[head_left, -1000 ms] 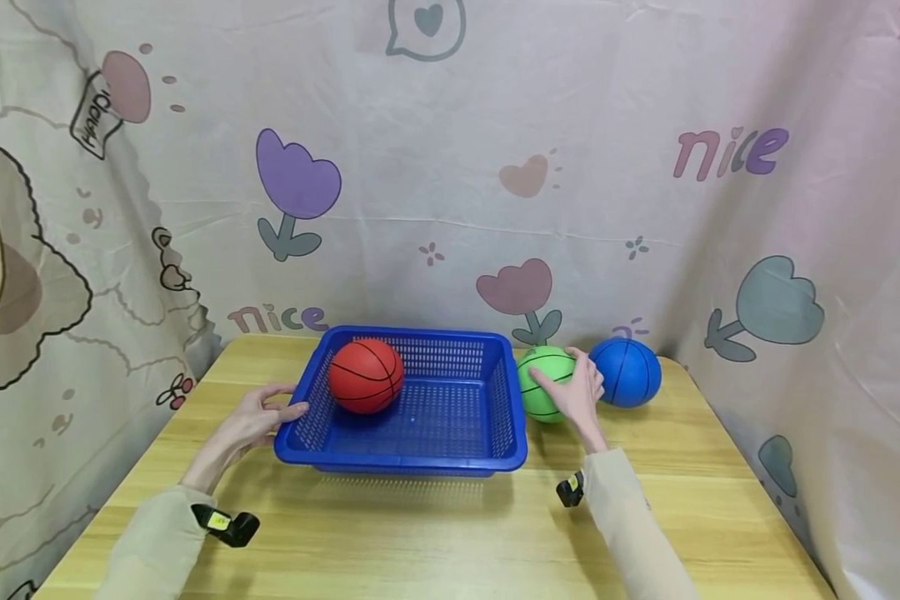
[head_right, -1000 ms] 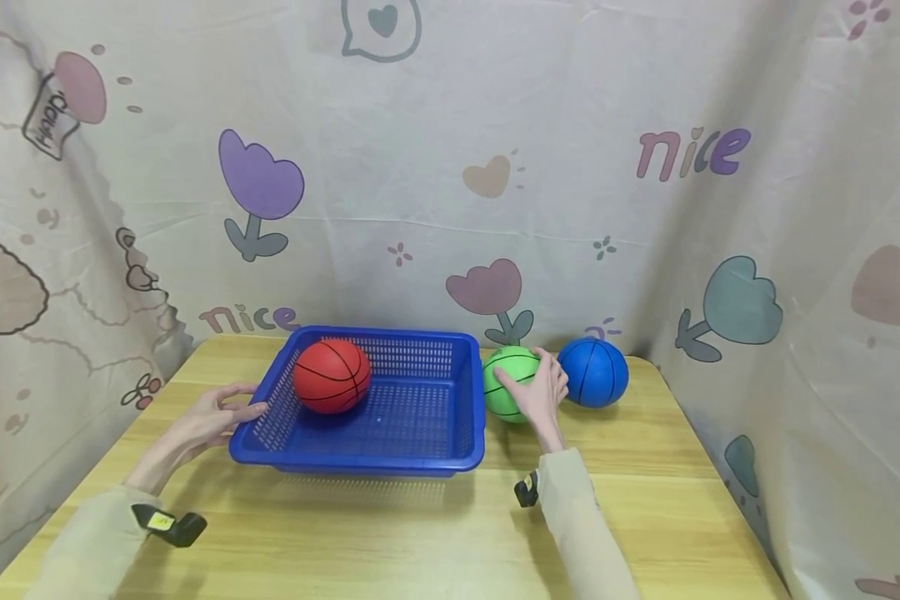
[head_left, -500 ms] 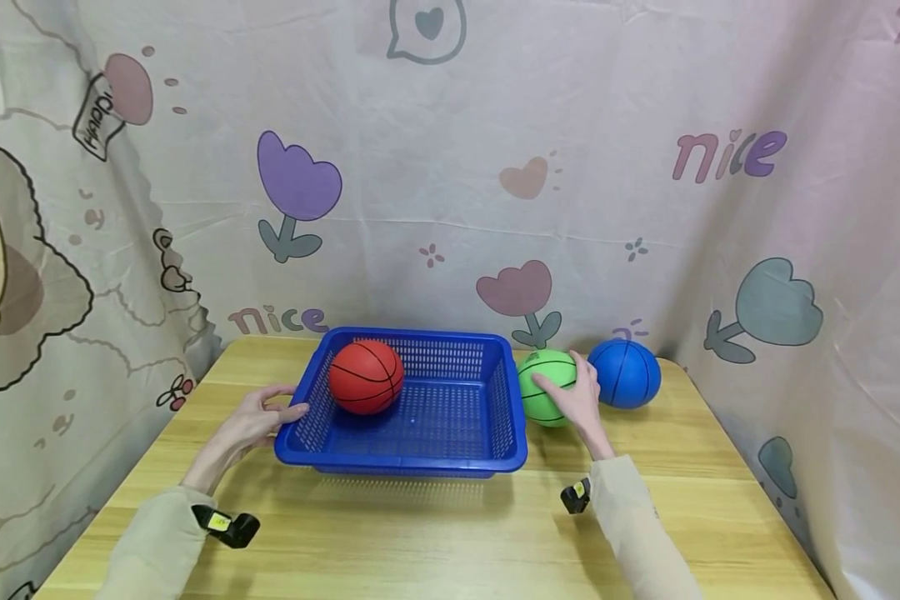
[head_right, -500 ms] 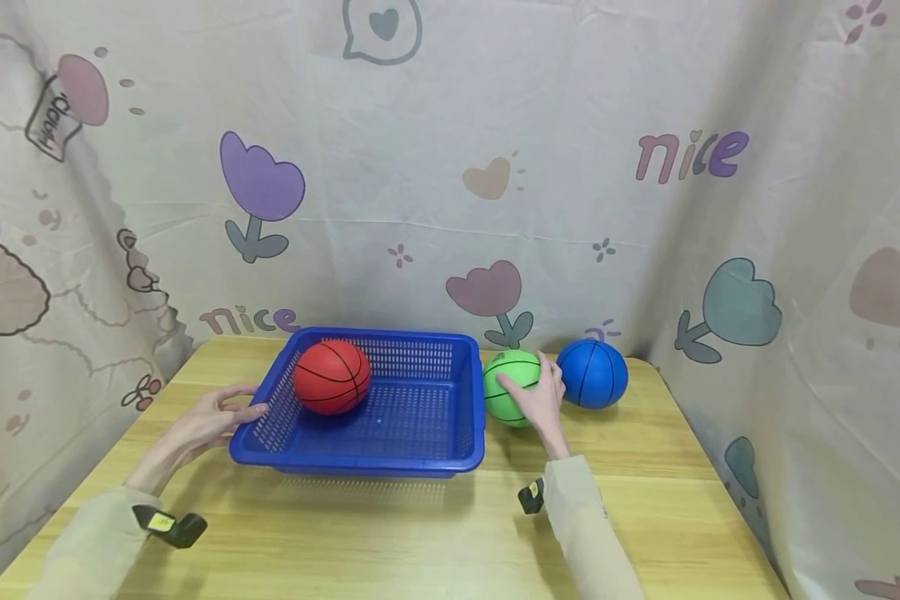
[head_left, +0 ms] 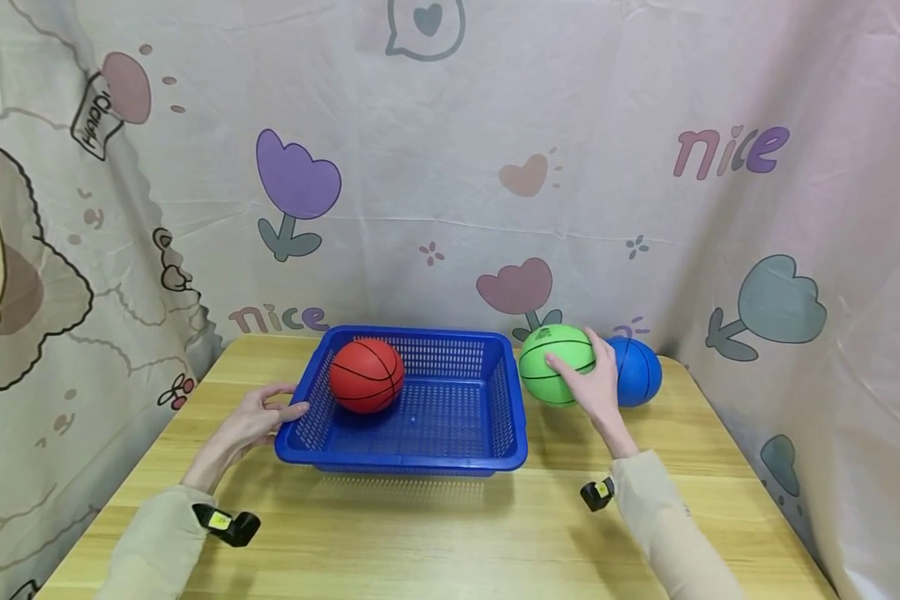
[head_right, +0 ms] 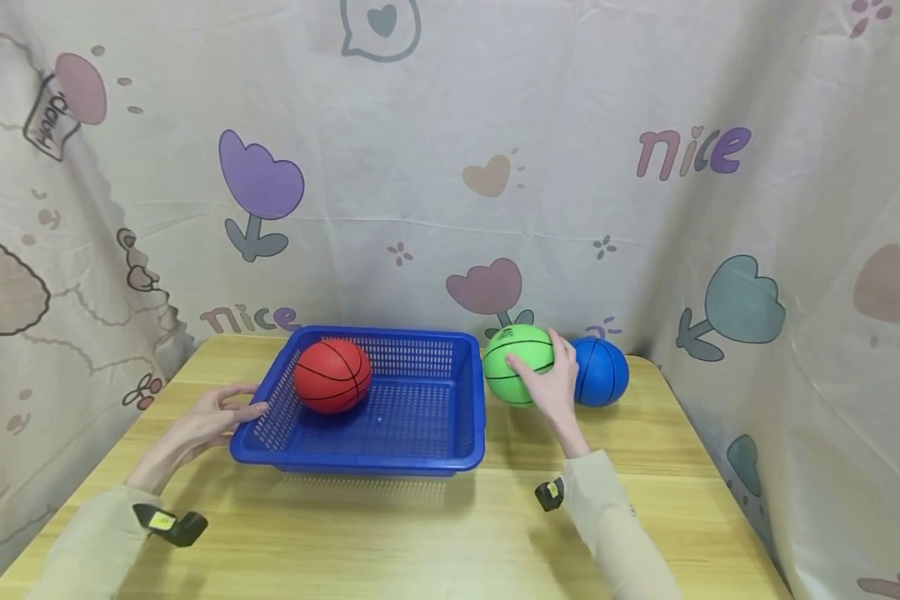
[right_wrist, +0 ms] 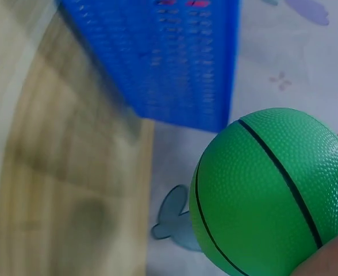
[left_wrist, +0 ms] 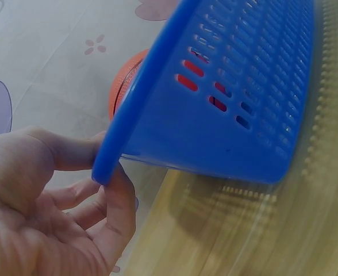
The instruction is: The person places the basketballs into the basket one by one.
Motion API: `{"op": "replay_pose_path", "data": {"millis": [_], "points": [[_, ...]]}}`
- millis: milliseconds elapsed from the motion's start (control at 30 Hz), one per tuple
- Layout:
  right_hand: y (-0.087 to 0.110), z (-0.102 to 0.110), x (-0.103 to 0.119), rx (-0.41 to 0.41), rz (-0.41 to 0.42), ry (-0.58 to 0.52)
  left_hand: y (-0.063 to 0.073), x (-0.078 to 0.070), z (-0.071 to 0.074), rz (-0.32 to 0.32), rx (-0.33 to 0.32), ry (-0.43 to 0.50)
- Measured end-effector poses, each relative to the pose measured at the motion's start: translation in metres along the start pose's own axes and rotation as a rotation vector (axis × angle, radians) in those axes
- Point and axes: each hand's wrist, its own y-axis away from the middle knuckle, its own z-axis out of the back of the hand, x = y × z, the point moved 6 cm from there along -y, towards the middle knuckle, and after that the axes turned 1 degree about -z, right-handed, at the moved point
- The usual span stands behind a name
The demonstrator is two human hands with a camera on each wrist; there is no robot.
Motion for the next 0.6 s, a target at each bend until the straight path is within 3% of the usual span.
{"op": "replay_pose_path", "data": {"millis": [233,600], "points": [[0.012,0.002,0.035,0.022,0.033,-0.110,-0.001,0.000,-0.001,0.011,-0.001,0.021],[0.051,-0.048,0.076,0.189,0.097,-0.204,0.000,0.001,0.001,-0.011,0.014,-0.013]]}}
